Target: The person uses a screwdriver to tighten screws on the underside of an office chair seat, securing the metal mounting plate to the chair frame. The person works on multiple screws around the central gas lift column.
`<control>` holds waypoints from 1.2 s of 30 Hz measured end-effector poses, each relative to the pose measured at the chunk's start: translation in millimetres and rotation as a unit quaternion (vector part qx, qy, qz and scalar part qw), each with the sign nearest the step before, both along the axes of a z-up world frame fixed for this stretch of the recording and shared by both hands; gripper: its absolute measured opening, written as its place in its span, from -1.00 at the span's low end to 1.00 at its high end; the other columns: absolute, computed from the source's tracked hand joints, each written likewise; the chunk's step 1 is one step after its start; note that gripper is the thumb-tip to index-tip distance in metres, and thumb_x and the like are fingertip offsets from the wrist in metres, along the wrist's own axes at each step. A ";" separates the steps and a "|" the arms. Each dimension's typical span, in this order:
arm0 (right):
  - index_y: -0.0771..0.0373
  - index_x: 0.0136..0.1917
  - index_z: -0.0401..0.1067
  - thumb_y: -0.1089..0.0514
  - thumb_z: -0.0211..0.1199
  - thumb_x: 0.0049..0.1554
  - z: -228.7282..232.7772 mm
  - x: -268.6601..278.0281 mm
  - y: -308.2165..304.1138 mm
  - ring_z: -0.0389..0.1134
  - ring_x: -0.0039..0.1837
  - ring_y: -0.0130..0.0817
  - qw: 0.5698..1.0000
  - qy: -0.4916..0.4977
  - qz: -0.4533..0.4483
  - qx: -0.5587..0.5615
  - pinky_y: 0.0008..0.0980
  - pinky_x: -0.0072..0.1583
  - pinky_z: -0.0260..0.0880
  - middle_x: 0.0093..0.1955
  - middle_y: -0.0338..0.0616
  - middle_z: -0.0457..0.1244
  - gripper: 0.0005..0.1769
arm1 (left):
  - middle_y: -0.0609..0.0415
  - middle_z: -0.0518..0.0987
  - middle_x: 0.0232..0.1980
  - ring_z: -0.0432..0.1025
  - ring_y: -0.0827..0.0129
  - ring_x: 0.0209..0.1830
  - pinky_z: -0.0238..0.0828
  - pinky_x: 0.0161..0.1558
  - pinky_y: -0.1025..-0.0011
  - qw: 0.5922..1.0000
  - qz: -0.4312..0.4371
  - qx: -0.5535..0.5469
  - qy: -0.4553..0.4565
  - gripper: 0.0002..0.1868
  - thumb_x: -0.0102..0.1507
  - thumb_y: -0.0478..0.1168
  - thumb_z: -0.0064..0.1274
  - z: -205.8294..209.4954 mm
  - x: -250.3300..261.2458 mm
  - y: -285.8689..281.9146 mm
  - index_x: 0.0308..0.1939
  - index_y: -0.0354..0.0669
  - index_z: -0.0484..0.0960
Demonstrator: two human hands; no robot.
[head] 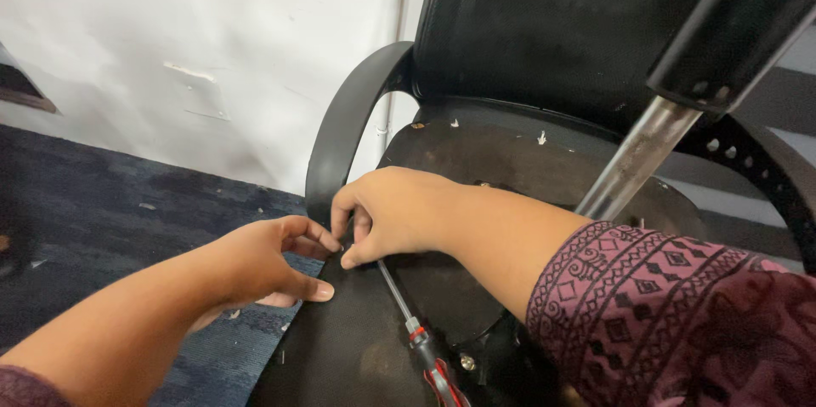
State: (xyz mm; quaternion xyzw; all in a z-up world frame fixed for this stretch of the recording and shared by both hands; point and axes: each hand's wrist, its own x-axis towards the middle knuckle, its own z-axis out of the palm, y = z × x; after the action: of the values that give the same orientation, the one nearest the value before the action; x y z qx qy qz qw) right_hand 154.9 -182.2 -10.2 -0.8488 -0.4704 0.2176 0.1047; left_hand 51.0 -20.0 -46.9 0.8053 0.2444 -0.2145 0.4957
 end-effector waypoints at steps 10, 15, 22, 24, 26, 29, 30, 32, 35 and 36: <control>0.06 -0.10 0.57 0.06 0.46 -0.07 -5.2 6.6 -3.1 0.48 -0.12 -0.42 0.998 0.044 0.026 0.044 -0.36 -0.05 0.46 -0.19 -0.28 0.46 -0.76 | 0.21 0.64 0.26 0.59 0.41 0.02 0.54 -0.11 0.42 1.000 0.002 -0.001 -0.004 -0.44 0.03 -0.28 0.42 -3.2 2.4 0.8 0.10 0.06 0.63; 0.09 -0.16 0.64 0.07 0.47 -0.07 -6.6 5.6 0.3 0.48 -0.11 -0.43 0.999 0.004 0.032 0.028 -0.38 -0.04 0.46 -0.20 -0.25 0.45 -0.82 | 0.19 0.64 0.25 0.57 0.40 0.07 0.52 -0.10 0.39 1.000 0.005 0.004 0.002 -0.42 0.04 -0.26 0.40 -6.1 3.7 0.7 0.13 0.13 0.61; 0.09 -0.12 0.58 0.09 0.47 -0.08 -2.8 3.3 -0.8 0.49 -0.12 -0.40 0.998 0.039 0.018 0.043 -0.36 -0.05 0.45 -0.20 -0.25 0.45 -0.78 | 0.18 0.68 0.19 0.58 0.42 0.07 0.50 -0.11 0.41 1.000 0.016 0.001 0.010 -0.42 0.05 -0.25 0.40 -6.9 4.6 -0.6 0.13 0.14 0.60; 0.12 -0.12 0.59 0.07 0.48 -0.06 -2.0 2.1 0.0 0.48 -0.13 -0.36 1.000 0.023 -0.018 0.006 -0.34 -0.06 0.45 -0.22 -0.20 0.45 -0.78 | 0.16 0.69 0.15 0.54 0.41 -0.01 0.46 -0.14 0.43 1.000 0.014 -0.001 -0.003 -0.49 0.06 -0.21 0.41 -7.9 4.7 -2.7 0.09 0.09 0.65; 0.15 -0.15 0.64 0.07 0.50 -0.06 -1.5 2.4 0.9 0.48 -0.13 -0.37 1.000 -0.005 -0.011 0.003 -0.35 -0.06 0.45 -0.23 -0.18 0.45 -0.80 | 0.19 0.70 0.12 0.53 0.43 -0.05 0.45 -0.14 0.46 1.000 0.024 0.003 -0.014 -0.54 0.08 -0.19 0.40 -8.8 4.3 -3.8 0.06 0.06 0.70; 0.10 -0.15 0.63 0.09 0.48 -0.11 -2.2 5.6 0.4 0.49 -0.13 -0.48 0.994 0.048 0.057 0.078 -0.45 -0.06 0.47 -0.21 -0.28 0.46 -0.79 | 0.25 0.71 0.08 0.55 0.50 -0.08 0.47 -0.12 0.49 0.999 0.042 0.003 -0.025 -0.62 0.11 -0.19 0.38 -10.6 3.5 -4.6 0.02 0.05 0.74; 0.10 -0.15 0.63 0.10 0.48 -0.12 -3.2 6.4 0.2 0.49 -0.13 -0.48 0.993 0.049 0.063 0.084 -0.44 -0.06 0.47 -0.21 -0.28 0.45 -0.79 | 0.26 0.71 0.06 0.55 0.50 -0.09 0.47 -0.13 0.48 0.999 0.042 -0.009 -0.029 -0.64 0.11 -0.19 0.38 -11.1 3.8 -4.8 -0.01 0.04 0.75; 0.09 -0.15 0.62 0.11 0.49 -0.14 -5.1 7.2 0.1 0.47 -0.13 -0.49 0.991 0.049 0.074 0.099 -0.44 -0.07 0.46 -0.22 -0.28 0.44 -0.77 | 0.24 0.73 0.01 0.54 0.51 -0.10 0.46 -0.15 0.48 0.998 0.044 -0.022 -0.028 -0.69 0.12 -0.19 0.36 -11.8 3.7 -4.3 -0.04 0.05 0.78; 0.15 -0.16 0.58 0.07 0.52 -0.09 -7.8 7.0 1.7 0.47 -0.17 -0.39 1.000 0.016 -0.021 0.006 -0.39 -0.08 0.45 -0.26 -0.21 0.44 -0.76 | 0.19 0.75 -0.07 0.53 0.54 -0.12 0.42 -0.16 0.49 0.998 0.053 -0.039 -0.020 -0.76 0.15 -0.20 0.33 -14.6 3.1 -3.5 -0.09 0.07 0.82; 0.15 -0.17 0.60 0.07 0.51 -0.09 -7.5 7.4 1.7 0.47 -0.17 -0.40 1.000 0.014 -0.010 0.010 -0.39 -0.09 0.45 -0.26 -0.21 0.44 -0.78 | 0.20 0.75 -0.09 0.53 0.54 -0.14 0.42 -0.16 0.49 0.997 0.055 -0.051 -0.024 -0.77 0.15 -0.20 0.32 -15.7 2.9 -2.8 -0.10 0.06 0.82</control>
State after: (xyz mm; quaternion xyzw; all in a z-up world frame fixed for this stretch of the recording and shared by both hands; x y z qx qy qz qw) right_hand 162.2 -180.5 -17.7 -0.8492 -0.4624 0.2239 0.1219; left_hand 53.9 -22.8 -62.6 0.7693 0.2650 -0.1803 0.5526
